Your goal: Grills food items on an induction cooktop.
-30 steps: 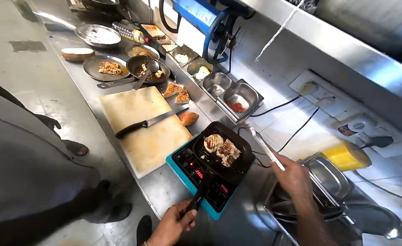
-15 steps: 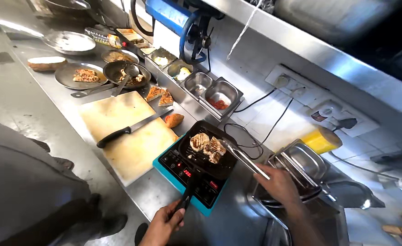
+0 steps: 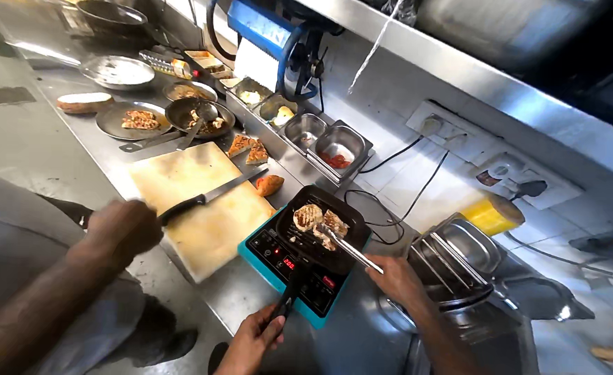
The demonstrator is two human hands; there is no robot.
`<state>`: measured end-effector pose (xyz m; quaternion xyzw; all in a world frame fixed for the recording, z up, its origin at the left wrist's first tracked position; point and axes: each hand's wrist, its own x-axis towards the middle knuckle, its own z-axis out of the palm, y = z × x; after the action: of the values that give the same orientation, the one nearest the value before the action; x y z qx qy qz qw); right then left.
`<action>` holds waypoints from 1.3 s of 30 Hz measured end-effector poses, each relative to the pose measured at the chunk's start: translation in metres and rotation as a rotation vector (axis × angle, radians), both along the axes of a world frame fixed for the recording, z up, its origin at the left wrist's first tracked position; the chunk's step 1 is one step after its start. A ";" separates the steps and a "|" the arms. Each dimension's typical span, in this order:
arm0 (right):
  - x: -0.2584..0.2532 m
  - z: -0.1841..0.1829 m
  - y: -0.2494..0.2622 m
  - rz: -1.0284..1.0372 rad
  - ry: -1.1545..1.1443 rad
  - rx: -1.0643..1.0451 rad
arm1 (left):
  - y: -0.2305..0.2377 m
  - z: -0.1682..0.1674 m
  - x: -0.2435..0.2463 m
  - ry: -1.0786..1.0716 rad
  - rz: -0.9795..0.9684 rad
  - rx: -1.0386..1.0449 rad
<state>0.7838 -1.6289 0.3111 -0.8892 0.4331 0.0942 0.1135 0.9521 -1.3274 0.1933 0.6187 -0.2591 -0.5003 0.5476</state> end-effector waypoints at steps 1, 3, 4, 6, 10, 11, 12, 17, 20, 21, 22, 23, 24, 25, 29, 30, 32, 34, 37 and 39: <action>-0.003 -0.001 0.000 -0.010 -0.016 0.005 | -0.001 0.001 0.000 -0.006 0.001 0.003; -0.012 0.004 -0.001 -0.040 -0.077 0.004 | -0.001 -0.001 -0.001 -0.008 0.002 0.001; -0.018 0.005 -0.001 -0.075 -0.110 0.000 | 0.000 -0.004 -0.001 -0.011 -0.001 -0.017; -0.026 -0.001 -0.001 -0.147 -0.133 -0.002 | 0.003 0.002 -0.002 -0.063 0.003 -0.081; -0.030 -0.008 0.004 -0.183 -0.107 0.010 | -0.019 0.221 -0.012 0.029 -0.124 0.665; -0.029 -0.004 0.006 -0.176 -0.123 -0.005 | -0.005 0.162 -0.013 -0.130 -0.057 0.347; -0.027 -0.002 0.009 -0.165 -0.144 -0.014 | 0.004 0.084 -0.010 -0.167 0.005 0.030; -0.013 -0.020 0.020 -0.094 -0.121 0.012 | 0.001 -0.002 -0.002 -0.029 0.002 -0.011; -0.006 -0.007 0.020 -0.104 -0.078 0.023 | 0.001 0.004 0.001 -0.062 -0.011 -0.007; -0.004 -0.001 0.021 -0.105 -0.090 0.020 | 0.002 0.005 0.001 -0.075 -0.014 -0.004; -0.003 0.002 0.021 -0.098 -0.118 0.017 | 0.002 0.004 0.001 -0.082 -0.016 -0.002; -0.001 0.003 0.022 -0.081 -0.128 0.021 | 0.002 0.004 0.000 -0.085 -0.017 0.005; 0.001 0.002 0.023 -0.067 -0.119 0.035 | 0.002 0.004 0.000 -0.086 -0.017 0.014; 0.003 -0.001 0.024 -0.059 -0.096 0.055 | 0.002 0.004 0.000 -0.085 -0.015 0.019; 0.002 0.007 0.018 -0.029 -0.084 0.057 | 0.008 0.006 -0.001 -0.104 0.007 0.042; -0.003 0.014 0.016 -0.031 -0.101 0.051 | 0.011 0.007 -0.002 -0.108 0.010 0.052; -0.019 0.023 0.010 -0.043 -0.138 0.025 | 0.019 0.007 -0.001 -0.112 0.036 0.040; -0.035 0.023 0.012 -0.044 -0.101 0.035 | 0.032 0.005 -0.001 -0.107 0.083 0.022; -0.044 0.006 0.015 -0.057 -0.023 0.077 | 0.051 -0.006 -0.005 -0.085 0.131 0.036; -0.046 0.005 0.013 -0.046 -0.024 0.063 | 0.063 -0.014 -0.012 -0.066 0.123 0.078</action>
<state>0.7377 -1.6159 0.3164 -0.8759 0.4490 0.0946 0.1490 0.9397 -1.2642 0.1794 0.6704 -0.2188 -0.4547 0.5440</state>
